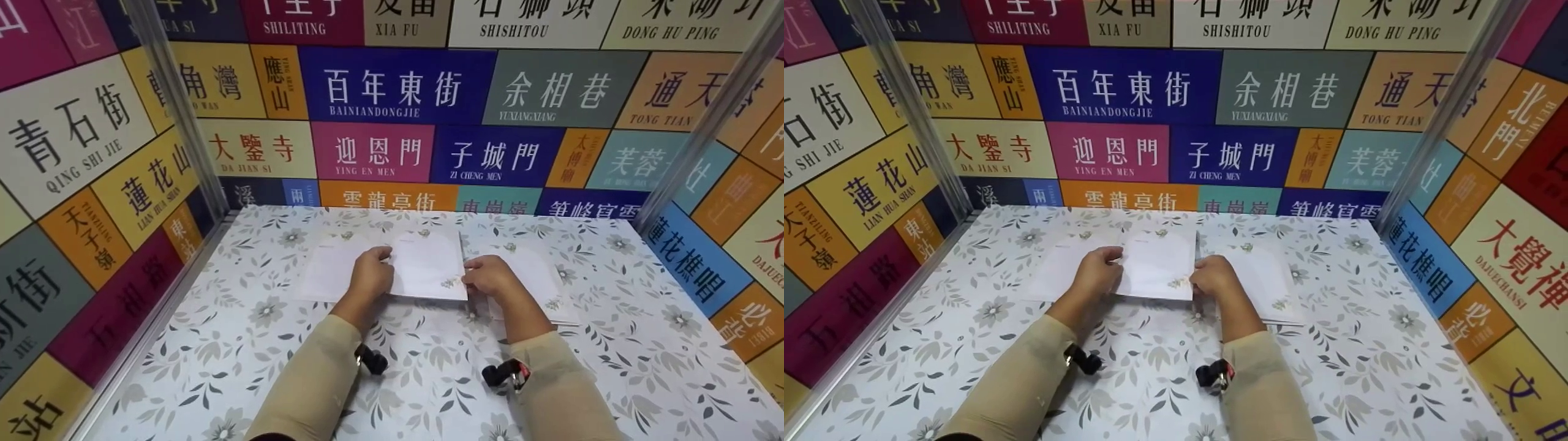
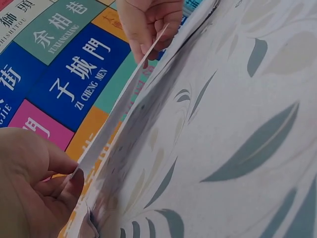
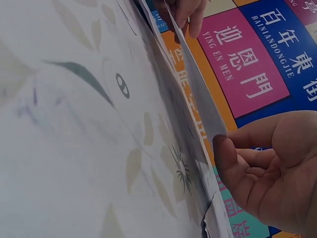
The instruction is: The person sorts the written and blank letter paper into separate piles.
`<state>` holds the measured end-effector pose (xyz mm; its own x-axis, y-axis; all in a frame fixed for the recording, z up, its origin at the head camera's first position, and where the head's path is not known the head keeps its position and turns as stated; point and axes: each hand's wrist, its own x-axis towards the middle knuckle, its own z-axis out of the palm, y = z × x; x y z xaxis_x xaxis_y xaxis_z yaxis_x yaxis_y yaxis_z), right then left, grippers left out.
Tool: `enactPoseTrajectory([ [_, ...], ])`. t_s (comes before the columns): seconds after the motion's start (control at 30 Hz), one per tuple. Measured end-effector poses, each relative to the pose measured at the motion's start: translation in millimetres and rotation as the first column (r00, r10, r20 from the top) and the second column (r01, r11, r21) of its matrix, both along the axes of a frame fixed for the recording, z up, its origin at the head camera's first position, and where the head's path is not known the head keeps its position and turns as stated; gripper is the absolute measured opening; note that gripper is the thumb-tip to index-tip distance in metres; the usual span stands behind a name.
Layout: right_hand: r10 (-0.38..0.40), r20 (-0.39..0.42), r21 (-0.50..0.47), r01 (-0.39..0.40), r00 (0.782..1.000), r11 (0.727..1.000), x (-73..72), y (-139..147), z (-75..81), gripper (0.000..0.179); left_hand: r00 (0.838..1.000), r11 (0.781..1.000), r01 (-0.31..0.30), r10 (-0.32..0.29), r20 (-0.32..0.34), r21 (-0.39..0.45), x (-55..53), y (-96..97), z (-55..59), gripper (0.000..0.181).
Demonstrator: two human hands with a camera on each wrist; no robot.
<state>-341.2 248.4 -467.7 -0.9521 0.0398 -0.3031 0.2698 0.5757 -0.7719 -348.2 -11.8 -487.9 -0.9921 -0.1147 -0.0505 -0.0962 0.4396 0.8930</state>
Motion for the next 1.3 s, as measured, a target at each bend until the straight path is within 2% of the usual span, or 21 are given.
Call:
enactPoseTrajectory([
  [0.17,-0.025,-0.006,-0.046,0.025,1.0,0.999,0.5,-10,-0.8,0.052,0.999,0.999,-0.029,0.029,-0.023,0.018,-2.2,-5.5,-0.1,0.05],
  [0.3,-0.046,-0.019,-0.094,0.044,0.999,0.995,2.0,-24,-4.5,0.052,0.999,0.998,-0.039,0.038,0.013,0.05,-1.7,-16.6,0.5,0.05],
  [0.4,-0.065,-0.02,-0.171,0.06,0.998,0.983,3.0,-40,-9.0,0.052,0.999,0.998,-0.041,0.04,0.031,0.049,0.4,-33.9,-0.7,0.049],
  [0.47,-0.077,-0.017,-0.215,0.072,0.997,0.974,3.2,-51,-10.2,0.053,0.999,0.998,-0.046,0.046,0.016,0.047,1.3,-46.6,-2.4,0.048],
  [0.57,-0.073,-0.037,-0.23,0.062,0.997,0.971,2.5,-70,-10.8,0.053,0.998,0.998,-0.058,0.058,0.004,0.029,-0.1,-66.7,-4.4,0.049],
  [0.8,-0.023,-0.057,-0.329,0.003,0.998,0.944,4.2,-112,-11.8,0.051,0.994,0.995,-0.1,0.099,0.052,0.022,-2.9,-108.2,-2.7,0.051],
  [0.97,0.011,-0.103,-0.403,-0.052,0.995,0.913,5.4,-134,-11.9,0.045,0.98,0.987,-0.149,0.139,0.145,0.059,-2.4,-132.1,-0.9,0.052],
  [1.03,0.045,-0.122,-0.424,-0.093,0.992,0.901,6.1,-140,-11.8,0.044,0.976,0.984,-0.164,0.152,0.158,0.065,-1.9,-139.9,-1.1,0.052],
  [1.13,0.105,-0.133,-0.424,-0.152,0.986,0.893,7.4,-144,-11.7,0.045,0.978,0.984,-0.169,0.161,0.133,0.049,-0.8,-149.4,-3.6,0.051],
  [1.2,0.152,-0.124,-0.422,-0.191,0.981,0.886,8.2,-145,-12.6,0.049,0.985,0.988,-0.153,0.151,0.086,0.01,0.8,-154.5,-5.9,0.052],
  [1.3,0.206,-0.088,-0.428,-0.224,0.975,0.875,9.3,-145,-15.5,0.059,0.991,0.992,-0.121,0.123,0.049,-0.045,3.8,-158.7,-9.5,0.053],
])
